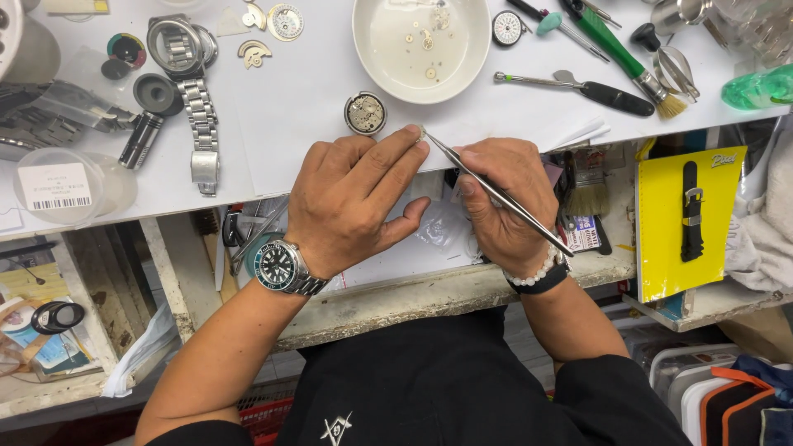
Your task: Adjusting and assembling tiny components of a watch movement using precision tools like tweezers and a screwdriver.
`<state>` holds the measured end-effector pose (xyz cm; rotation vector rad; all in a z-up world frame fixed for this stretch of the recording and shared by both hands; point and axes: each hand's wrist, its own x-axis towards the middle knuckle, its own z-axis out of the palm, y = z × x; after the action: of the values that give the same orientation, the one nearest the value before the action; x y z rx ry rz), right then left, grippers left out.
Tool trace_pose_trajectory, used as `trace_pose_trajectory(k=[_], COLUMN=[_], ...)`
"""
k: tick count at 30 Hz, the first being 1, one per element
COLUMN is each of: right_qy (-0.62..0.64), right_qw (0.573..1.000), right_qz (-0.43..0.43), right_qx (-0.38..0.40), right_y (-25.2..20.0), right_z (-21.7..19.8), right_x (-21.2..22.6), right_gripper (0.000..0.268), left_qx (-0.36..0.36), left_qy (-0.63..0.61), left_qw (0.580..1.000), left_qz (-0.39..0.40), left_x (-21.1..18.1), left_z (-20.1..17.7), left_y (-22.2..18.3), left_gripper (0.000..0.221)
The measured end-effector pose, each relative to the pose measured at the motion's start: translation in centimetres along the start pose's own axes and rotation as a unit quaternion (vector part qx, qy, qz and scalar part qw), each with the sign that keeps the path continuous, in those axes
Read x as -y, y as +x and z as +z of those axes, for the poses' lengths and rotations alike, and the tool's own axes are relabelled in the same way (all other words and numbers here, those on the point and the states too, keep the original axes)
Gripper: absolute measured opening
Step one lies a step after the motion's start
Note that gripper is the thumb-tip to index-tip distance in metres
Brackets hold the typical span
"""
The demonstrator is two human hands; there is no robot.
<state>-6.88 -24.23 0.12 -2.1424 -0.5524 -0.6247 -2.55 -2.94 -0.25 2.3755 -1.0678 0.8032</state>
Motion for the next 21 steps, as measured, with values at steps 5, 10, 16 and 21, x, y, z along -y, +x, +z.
trace_pose_trajectory(k=[5,10,16,21], right_qy=[0.0,0.002,-0.004,-0.005], right_qw=[1.0,1.0,0.999,0.999], right_qz=[-0.009,-0.019,-0.029,-0.04], right_qx=[-0.003,-0.005,0.013,0.021], right_y=[0.07,0.12,0.31,0.37], right_z=[0.11,0.14,-0.24,-0.44], right_x=[-0.06,0.02,0.11,0.0], right_gripper=[0.016,0.015,0.015,0.016], left_qx=[0.0,0.004,0.005,0.01], left_qy=[0.0,-0.001,0.005,0.015], left_qw=[1.0,1.0,1.0,1.0], left_qz=[-0.002,-0.01,-0.013,-0.018], left_x=[0.0,-0.13,-0.19,-0.28], left_z=[-0.08,-0.15,-0.03,0.05], left_y=[0.14,0.09,0.14,0.25], left_gripper=[0.035,0.037,0.039,0.041])
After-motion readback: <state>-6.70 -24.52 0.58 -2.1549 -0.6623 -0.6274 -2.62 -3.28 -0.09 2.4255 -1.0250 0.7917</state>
